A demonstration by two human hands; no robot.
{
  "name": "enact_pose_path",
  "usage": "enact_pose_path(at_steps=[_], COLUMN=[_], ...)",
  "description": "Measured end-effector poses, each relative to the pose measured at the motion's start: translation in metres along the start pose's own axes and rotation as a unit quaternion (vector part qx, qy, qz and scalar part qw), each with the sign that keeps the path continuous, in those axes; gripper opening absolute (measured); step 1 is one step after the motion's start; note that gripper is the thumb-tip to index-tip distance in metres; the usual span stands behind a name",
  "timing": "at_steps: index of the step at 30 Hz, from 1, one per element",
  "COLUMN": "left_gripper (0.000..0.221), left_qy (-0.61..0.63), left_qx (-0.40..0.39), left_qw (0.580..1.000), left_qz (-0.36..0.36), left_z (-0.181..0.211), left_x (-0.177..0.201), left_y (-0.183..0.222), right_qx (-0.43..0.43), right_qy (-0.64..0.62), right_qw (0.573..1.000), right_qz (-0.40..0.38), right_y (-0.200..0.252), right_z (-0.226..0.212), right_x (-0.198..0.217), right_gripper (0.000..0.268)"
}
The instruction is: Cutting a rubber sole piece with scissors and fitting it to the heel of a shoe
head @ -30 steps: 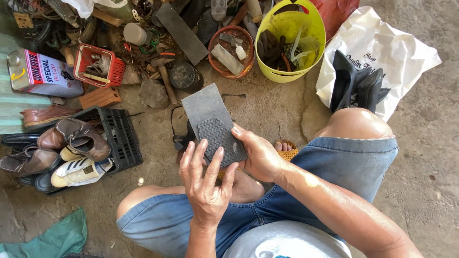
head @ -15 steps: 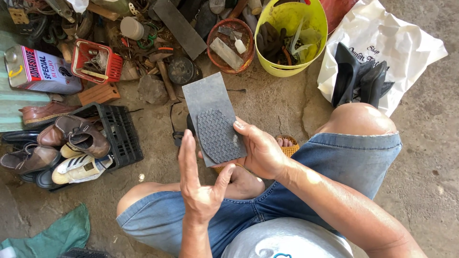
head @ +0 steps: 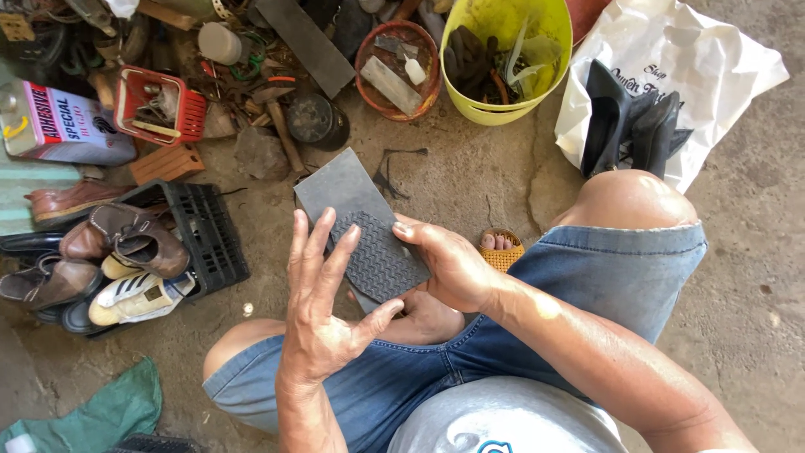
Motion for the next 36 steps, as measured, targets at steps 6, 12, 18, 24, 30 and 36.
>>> enact_pose_path(at_steps=[6,12,18,24,30,36], left_gripper=[0.085,0.09,0.097,0.08,0.076,0.07], left_qy=[0.035,0.046,0.053,0.076,0.066,0.07], left_qx=[0.014,0.011,0.034,0.108,0.123,0.138], left_qw=[0.999,0.999,0.998,0.978,0.971,0.965], left_qz=[0.009,0.006,0.019,0.159,0.192,0.213], left_z=[-0.004,-0.003,-0.002,0.012,0.019,0.018], left_x=[-0.005,-0.004,-0.003,0.013,-0.002,-0.002], left_y=[0.004,0.003,0.006,0.021,0.026,0.022], right_qx=[-0.022,-0.026,-0.006,0.023,0.026,0.024], right_qy=[-0.006,0.026,0.018,-0.061,-0.031,0.01], right_qw=[0.999,0.999,0.999,0.998,0.999,0.999], right_qz=[0.024,0.015,0.046,-0.02,0.021,0.039], right_y=[0.001,0.002,0.004,0.008,0.009,0.009], right_z=[0.004,0.003,0.004,-0.014,-0.012,-0.01], right_x=[0.0,0.002,0.01,-0.02,-0.007,0.002], right_gripper=[0.046,0.05,0.053,0.058,0.057,0.051])
Point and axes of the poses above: each hand's wrist, its own y-axis away from the middle knuckle, its own x-axis out of the back of the hand, z = x × y, the point moved 8 cm from there along -y, towards the middle knuckle, and after that the axes turned 12 degrees about -y, right-handed, at the moved point
